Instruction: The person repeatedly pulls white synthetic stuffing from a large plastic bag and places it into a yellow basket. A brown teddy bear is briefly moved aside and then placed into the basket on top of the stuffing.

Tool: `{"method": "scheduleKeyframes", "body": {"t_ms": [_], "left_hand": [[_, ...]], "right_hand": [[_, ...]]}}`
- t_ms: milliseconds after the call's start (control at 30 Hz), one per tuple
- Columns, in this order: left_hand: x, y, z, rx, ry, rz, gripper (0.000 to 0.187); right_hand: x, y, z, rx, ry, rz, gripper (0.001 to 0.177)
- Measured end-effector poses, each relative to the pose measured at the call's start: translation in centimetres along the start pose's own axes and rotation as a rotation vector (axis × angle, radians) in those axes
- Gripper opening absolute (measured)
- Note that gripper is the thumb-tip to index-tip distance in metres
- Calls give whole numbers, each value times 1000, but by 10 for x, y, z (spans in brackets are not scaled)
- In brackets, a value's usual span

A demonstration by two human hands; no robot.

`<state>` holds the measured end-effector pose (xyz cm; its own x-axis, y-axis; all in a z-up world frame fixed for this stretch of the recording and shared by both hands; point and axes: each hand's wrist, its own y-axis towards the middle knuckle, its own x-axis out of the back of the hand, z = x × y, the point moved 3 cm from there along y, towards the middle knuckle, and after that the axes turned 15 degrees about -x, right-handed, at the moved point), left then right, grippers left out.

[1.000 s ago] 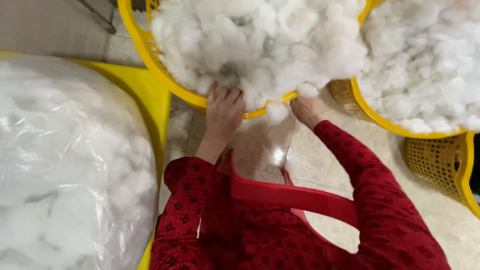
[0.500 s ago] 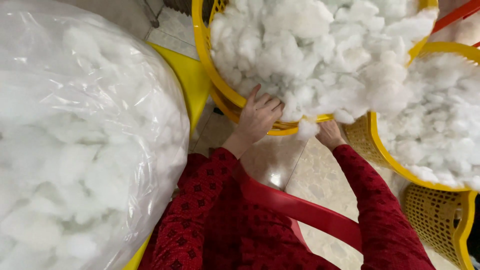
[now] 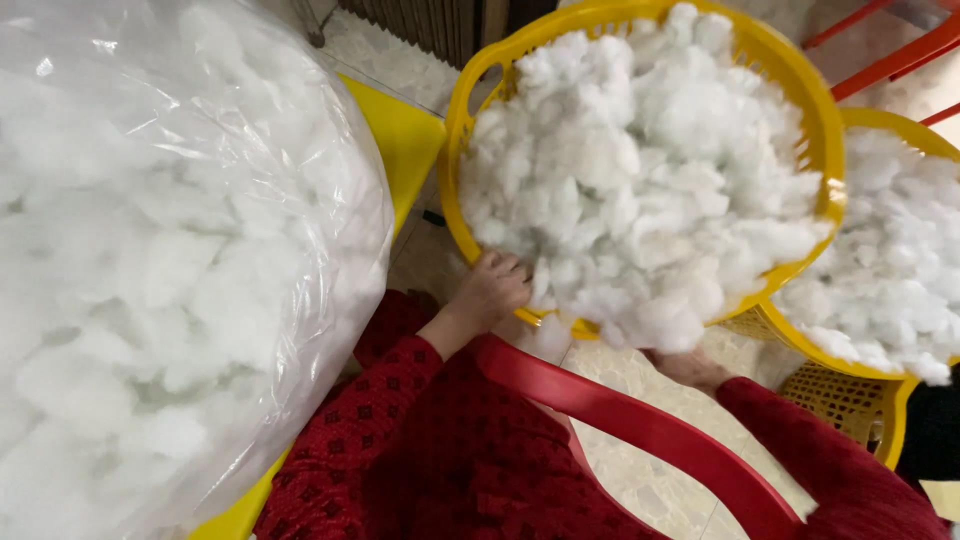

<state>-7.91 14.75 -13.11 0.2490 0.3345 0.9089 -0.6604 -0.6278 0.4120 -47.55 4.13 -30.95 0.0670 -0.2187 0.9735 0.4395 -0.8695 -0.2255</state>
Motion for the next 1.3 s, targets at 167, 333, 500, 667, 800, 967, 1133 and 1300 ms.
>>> {"method": "scheduleKeyframes", "body": {"t_ms": [167,333,500,667,800,967,1133,1300], "left_hand": [[-3,-19,-23,-47,60,52,6],[2,-10,-19,-99,144,91,8],[10,-8,-22,-56,31,140,29],[50,-10,-16,172,-259,117,51],[82,-5,-31,544,-655,-2,62],[56,39,-51,577,-714,53,44],[9,46,-24,603,-616,-303,14],[-79,26,-9,652,-433,98,12]], "right_hand": [[107,-26,-118,-747,517,13,32],[200,-21,-78,-578,1013,-182,44],[282,-59,19,-306,130,-98,45],[289,-90,96,-85,311,673,105],[253,-80,127,-127,611,729,79],[229,-24,117,-260,1101,539,43],[229,20,99,-188,956,129,31],[183,35,133,-55,760,-17,36]]}}
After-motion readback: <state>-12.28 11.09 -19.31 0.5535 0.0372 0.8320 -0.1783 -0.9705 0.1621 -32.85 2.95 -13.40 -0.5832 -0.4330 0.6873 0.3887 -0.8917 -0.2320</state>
